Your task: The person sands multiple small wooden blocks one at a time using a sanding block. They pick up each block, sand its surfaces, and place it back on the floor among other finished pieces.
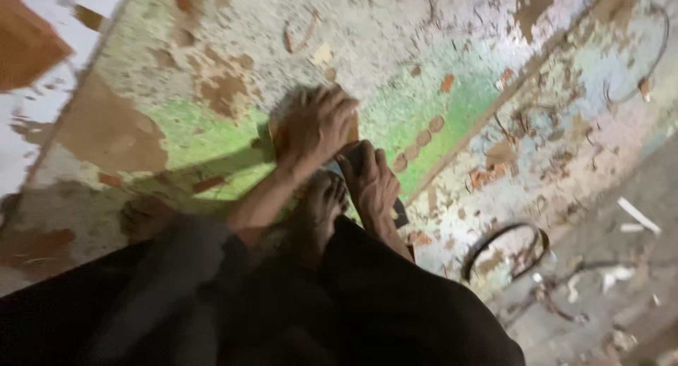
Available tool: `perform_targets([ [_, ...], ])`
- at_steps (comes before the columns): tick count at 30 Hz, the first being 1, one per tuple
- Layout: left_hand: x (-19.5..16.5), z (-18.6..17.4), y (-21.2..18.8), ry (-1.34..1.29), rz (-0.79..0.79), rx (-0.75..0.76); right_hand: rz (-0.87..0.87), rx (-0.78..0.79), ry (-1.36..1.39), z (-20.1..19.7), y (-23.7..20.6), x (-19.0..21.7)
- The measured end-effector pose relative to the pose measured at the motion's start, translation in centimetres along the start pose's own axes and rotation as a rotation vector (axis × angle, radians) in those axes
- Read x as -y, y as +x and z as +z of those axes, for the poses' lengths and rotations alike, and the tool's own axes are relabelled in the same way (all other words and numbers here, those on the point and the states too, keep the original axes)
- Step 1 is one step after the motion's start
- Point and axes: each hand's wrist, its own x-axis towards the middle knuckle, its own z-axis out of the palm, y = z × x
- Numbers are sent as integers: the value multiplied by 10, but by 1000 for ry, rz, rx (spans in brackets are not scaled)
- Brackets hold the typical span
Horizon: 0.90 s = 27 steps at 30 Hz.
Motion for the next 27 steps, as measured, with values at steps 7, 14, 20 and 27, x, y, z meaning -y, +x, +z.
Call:
perform_targets([
  [7, 9, 0, 12, 38, 188, -12, 68, -44, 37, 10, 24, 0],
  [14, 5, 4, 12, 122, 82, -29, -329, 26, -29, -7, 87, -22],
  [20, 29, -29, 74, 38, 362, -31, -388, 2, 14, -27, 88, -9],
  [27, 91, -19, 64, 318, 96, -417, -216, -22, -29, -2, 37, -1],
])
